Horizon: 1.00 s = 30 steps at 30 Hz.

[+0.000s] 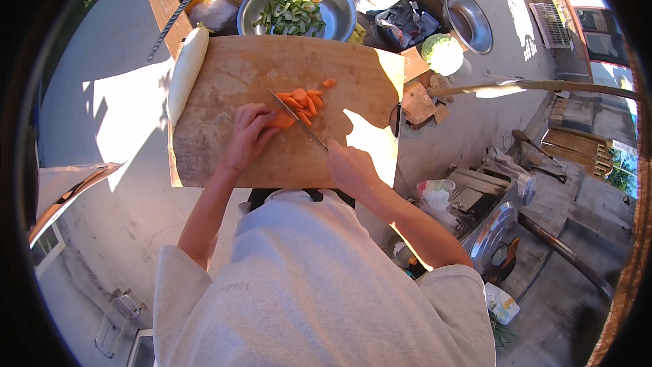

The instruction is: The person washes a white radish and a carrot in a sink, then moves to a wooden table to chop green leafy vegetables and the carrot on a cutting board using a cleaver.

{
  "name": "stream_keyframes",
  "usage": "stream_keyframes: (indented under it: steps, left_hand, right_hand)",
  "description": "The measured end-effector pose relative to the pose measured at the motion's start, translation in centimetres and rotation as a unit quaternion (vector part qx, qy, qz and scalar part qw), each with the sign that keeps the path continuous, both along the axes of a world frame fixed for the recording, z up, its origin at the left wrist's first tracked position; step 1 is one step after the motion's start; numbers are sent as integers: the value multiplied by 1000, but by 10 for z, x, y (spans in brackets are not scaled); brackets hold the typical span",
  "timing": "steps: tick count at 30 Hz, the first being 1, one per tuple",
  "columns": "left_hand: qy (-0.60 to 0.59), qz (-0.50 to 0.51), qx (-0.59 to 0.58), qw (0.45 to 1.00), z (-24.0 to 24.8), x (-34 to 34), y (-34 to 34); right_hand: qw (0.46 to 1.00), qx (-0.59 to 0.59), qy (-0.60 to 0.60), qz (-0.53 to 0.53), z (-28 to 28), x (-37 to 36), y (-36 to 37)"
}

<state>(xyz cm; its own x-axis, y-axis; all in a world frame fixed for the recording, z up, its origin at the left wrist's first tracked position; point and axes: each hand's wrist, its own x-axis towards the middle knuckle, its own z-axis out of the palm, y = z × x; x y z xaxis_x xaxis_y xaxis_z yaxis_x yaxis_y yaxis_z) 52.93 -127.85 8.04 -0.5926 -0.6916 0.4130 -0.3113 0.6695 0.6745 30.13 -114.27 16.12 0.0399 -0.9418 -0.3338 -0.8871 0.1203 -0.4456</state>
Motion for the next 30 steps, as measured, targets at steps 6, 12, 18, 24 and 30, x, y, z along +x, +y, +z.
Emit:
stream_keyframes:
  steps: [6,12,18,24,30]
  left_hand:
    - [-24,-9,-49,998,-2,3,8]
    - [-39,27,-76,996,0,2,14]
    - [-40,37,-113,992,-19,5,23]
    - [-60,35,-151,986,-11,7,23]
    - [-14,26,-111,993,-13,9,28]
  right_hand:
    - [996,-85,-24,-20,-39,25,-58]
    - [998,-10,-47,-37,7,8,-23]
    - [999,32,-11,11,6,-1,-3]
    - [1000,-27,12,-6,-41,39,-59]
    - [996,-40,-77,-23,-7,21,-37]
